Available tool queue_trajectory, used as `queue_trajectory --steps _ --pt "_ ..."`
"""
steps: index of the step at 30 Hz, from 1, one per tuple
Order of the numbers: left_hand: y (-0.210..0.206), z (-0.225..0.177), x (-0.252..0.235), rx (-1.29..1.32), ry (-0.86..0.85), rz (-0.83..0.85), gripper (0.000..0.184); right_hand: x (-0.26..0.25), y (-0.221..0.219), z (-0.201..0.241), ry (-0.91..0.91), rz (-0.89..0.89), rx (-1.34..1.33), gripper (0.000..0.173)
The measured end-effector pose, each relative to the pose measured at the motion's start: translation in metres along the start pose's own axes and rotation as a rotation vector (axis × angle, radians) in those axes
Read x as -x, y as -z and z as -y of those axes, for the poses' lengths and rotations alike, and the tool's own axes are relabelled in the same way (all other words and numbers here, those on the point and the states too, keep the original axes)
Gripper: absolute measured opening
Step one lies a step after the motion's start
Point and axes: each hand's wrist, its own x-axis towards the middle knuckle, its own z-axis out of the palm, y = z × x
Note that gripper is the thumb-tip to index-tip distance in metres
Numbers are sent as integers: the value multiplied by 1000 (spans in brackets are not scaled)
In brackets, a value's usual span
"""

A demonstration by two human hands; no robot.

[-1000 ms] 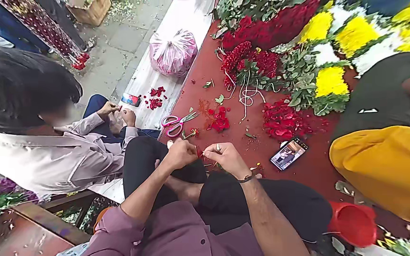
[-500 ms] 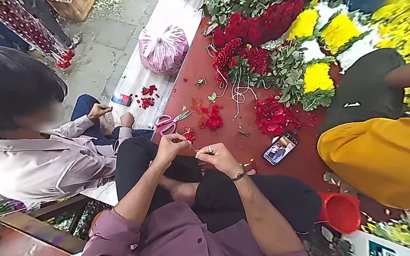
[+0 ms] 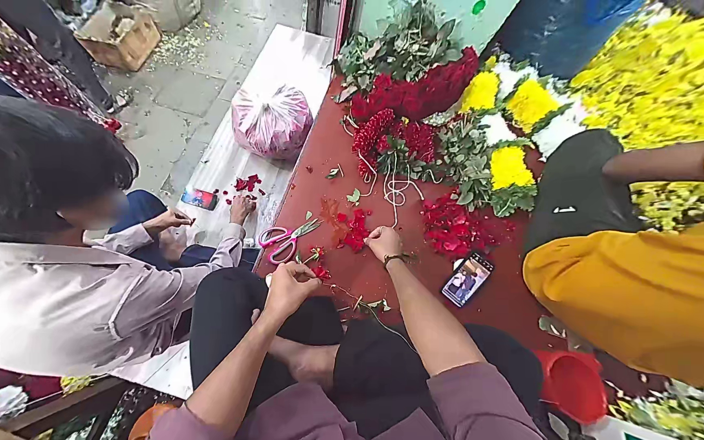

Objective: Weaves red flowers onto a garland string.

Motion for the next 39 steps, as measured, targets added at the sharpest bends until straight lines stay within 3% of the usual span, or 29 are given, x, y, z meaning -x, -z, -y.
queue_trajectory --steps 2,6,12,16,27,33,39 --pt "1 0 -2 1 0 13 16 4 6 -3 -38 49 -163 25" --pt "-1 -1 -4 -13 -10 52 16 30 47 4 -135 169 -647 46" --pt "-5 0 -1 -23 -27 36 16 81 84 15 -21 175 -828 17" --pt "-6 3 0 -25 -14 9 17 106 78 14 31 205 -989 26" --pt "-13 4 -1 -113 -8 -37 15 110 71 18 109 222 -1012 18" --pt "-14 8 -3 -120 -30 -46 16 112 72 19 114 206 -1044 24" --pt "-13 6 -2 -109 -28 -61 15 110 71 21 267 157 -959 27"
